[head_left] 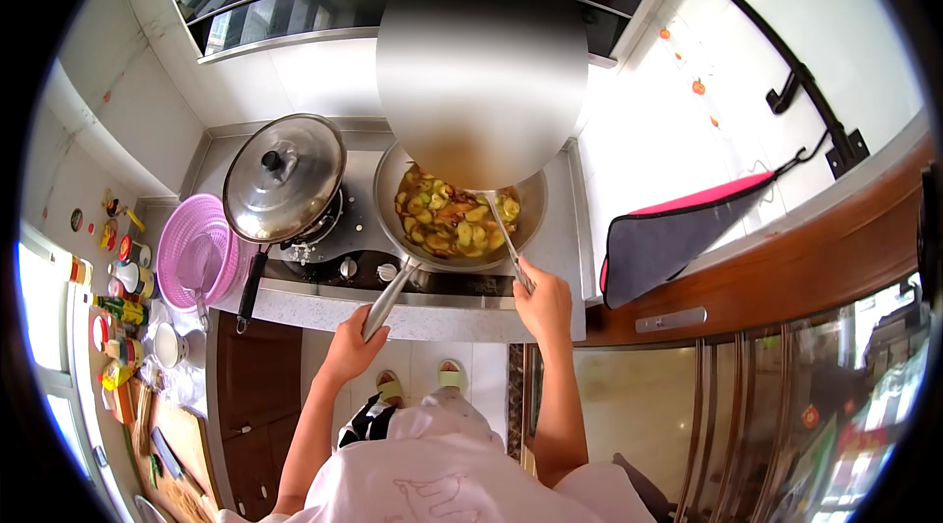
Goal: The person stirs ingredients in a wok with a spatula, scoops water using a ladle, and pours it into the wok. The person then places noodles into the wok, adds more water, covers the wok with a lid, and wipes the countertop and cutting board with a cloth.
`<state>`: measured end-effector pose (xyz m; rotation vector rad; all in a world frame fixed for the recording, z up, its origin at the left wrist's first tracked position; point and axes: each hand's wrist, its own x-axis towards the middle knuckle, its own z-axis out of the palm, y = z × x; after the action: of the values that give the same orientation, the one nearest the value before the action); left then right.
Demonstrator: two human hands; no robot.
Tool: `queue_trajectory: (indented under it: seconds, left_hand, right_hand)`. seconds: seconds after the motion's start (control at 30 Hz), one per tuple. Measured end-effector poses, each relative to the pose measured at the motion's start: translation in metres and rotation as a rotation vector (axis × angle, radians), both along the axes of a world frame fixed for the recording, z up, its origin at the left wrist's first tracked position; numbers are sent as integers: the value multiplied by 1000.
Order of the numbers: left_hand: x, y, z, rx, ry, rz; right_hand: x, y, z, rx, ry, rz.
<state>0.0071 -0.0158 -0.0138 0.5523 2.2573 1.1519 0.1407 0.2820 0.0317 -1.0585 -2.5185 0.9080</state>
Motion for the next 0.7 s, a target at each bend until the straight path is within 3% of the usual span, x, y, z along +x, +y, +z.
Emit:
queue_trajectory:
  seconds: [0.4,0.7]
  left_hand:
    - [11,11,32,-120,73,54]
    - [23,12,22,-136,177,172]
  right_hand:
    - [12,-15,15,108,-38,82]
    - [-6,-6,-2,152,-100,235]
